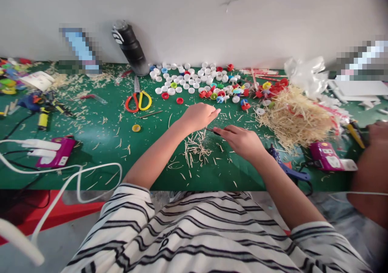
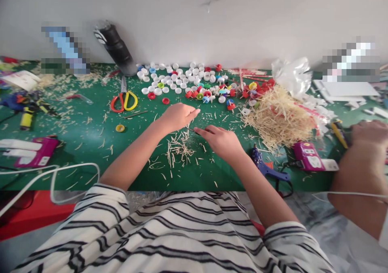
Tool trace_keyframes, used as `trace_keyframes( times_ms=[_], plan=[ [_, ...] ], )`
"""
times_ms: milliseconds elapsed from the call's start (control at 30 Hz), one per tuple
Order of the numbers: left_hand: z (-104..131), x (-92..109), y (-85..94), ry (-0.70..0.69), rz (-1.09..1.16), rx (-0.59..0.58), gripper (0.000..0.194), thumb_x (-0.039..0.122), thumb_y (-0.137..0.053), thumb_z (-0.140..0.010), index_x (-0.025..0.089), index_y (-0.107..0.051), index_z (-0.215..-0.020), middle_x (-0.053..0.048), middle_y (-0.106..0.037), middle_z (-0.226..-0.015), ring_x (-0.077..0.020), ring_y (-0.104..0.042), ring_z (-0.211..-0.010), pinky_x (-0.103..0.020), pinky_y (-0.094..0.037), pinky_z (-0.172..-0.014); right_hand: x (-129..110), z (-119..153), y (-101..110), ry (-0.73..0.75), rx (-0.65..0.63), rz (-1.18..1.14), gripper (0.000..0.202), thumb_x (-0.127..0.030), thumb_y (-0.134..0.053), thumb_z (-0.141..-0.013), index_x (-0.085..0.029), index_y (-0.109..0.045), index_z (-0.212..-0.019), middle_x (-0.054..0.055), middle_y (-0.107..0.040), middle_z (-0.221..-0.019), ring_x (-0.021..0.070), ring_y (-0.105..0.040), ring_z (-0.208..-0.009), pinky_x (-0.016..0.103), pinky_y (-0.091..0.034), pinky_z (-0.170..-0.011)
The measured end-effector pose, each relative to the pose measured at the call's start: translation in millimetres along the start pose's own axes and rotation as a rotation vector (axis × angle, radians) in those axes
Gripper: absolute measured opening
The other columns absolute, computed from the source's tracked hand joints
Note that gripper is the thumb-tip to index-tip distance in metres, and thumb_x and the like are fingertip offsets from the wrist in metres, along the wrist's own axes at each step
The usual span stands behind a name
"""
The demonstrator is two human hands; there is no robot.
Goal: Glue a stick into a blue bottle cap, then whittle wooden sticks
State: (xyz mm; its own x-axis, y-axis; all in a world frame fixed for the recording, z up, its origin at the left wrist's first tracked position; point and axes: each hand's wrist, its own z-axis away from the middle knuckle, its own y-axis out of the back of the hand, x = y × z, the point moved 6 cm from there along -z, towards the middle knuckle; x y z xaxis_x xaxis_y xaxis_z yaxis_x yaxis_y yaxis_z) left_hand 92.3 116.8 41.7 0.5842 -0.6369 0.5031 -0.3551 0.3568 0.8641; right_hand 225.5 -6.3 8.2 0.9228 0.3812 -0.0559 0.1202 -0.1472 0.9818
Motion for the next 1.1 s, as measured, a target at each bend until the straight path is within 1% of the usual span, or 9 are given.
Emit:
trace_keyframes(
  times_ms=[100, 233, 433, 533, 700, 867, 1033, 1100],
  plan=[
    [-1, -4, 1.1, 0.013, -0.007, 0.019, 0.050, 0.043, -0.036, -0.105, 0.022, -0.031, -0.061, -0.002, -0.040, -0.054, -0.0117, -0.028, -0.050, -0.036, -0.020, -0.060, -3, -1, -4, -0.047, -0.039, -0.041, 0.051, -0.022, -0.039, -0.108, -0.033, -0.059, -0.153, 0.005, -0.075, -0.109, 0.0135, -0.064, -0.079, 0.024, -0.040, -0.057],
    [-2, -10, 1.3, 0.023, 0.028, 0.023, 0.051, 0.044, -0.036, -0.105, 0.022, -0.026, -0.060, 0.000, -0.033, -0.053, -0.0113, -0.025, -0.049, -0.036, -0.018, -0.061, -8, 2, -11, -0.115, -0.062, -0.088, 0.052, -0.023, -0.035, -0.109, -0.027, -0.056, -0.156, 0.006, -0.074, -0.105, 0.0145, -0.065, -0.078, 0.025, -0.042, -0.058],
    [-3, -17, 2.4, 0.053, 0.061, 0.019, 0.050, 0.042, -0.039, -0.105, 0.023, -0.025, -0.061, 0.002, -0.030, -0.053, -0.0112, -0.025, -0.050, -0.037, -0.018, -0.062, -8, 13, -25, -0.147, -0.120, -0.125, 0.052, -0.031, -0.033, -0.111, -0.027, -0.054, -0.158, 0.007, -0.072, -0.104, 0.0162, -0.066, -0.079, 0.026, -0.044, -0.060],
    [-3, -23, 2.8, 0.068, 0.072, 0.016, 0.051, 0.043, -0.040, -0.105, 0.023, -0.024, -0.061, 0.002, -0.028, -0.053, -0.0110, -0.024, -0.049, -0.037, -0.018, -0.061, -8, 19, -29, -0.172, -0.126, -0.162, 0.052, -0.035, -0.032, -0.112, -0.026, -0.054, -0.158, 0.007, -0.072, -0.102, 0.0175, -0.067, -0.080, 0.027, -0.046, -0.062],
    [-3, -28, 3.1, 0.067, 0.098, 0.037, 0.053, 0.043, -0.040, -0.105, 0.023, -0.022, -0.059, 0.003, -0.023, -0.052, -0.0108, -0.021, -0.047, -0.037, -0.018, -0.059, -12, 22, -28, -0.206, -0.128, -0.175, 0.052, -0.034, -0.034, -0.111, -0.027, -0.053, -0.158, 0.007, -0.072, -0.101, 0.0181, -0.068, -0.079, 0.027, -0.047, -0.062],
    [-2, -27, 2.5, 0.063, 0.098, 0.022, 0.053, 0.045, -0.041, -0.104, 0.023, -0.022, -0.059, 0.003, -0.024, -0.053, -0.0111, -0.021, -0.047, -0.037, -0.018, -0.059, -12, 28, -25, -0.224, -0.144, -0.178, 0.051, -0.034, -0.037, -0.110, -0.026, -0.055, -0.157, 0.007, -0.073, -0.101, 0.0196, -0.071, -0.079, 0.029, -0.050, -0.062],
    [-3, -27, 3.6, 0.063, 0.107, 0.031, 0.052, 0.044, -0.040, -0.104, 0.024, -0.022, -0.059, 0.002, -0.023, -0.053, -0.0119, -0.022, -0.048, -0.038, -0.018, -0.059, -15, 39, -31, -0.233, -0.142, -0.182, 0.049, -0.030, -0.038, -0.110, -0.026, -0.057, -0.155, 0.008, -0.076, -0.112, 0.0203, -0.073, -0.087, 0.029, -0.054, -0.065],
    [-3, -25, 3.4, 0.068, 0.108, 0.023, 0.053, 0.043, -0.041, -0.104, 0.024, -0.023, -0.059, 0.002, -0.024, -0.052, -0.0117, -0.022, -0.047, -0.038, -0.019, -0.059, -17, 42, -33, -0.238, -0.141, -0.176, 0.049, -0.029, -0.038, -0.110, -0.025, -0.057, -0.155, 0.008, -0.076, -0.112, 0.0201, -0.073, -0.087, 0.028, -0.053, -0.064]
  ],
)
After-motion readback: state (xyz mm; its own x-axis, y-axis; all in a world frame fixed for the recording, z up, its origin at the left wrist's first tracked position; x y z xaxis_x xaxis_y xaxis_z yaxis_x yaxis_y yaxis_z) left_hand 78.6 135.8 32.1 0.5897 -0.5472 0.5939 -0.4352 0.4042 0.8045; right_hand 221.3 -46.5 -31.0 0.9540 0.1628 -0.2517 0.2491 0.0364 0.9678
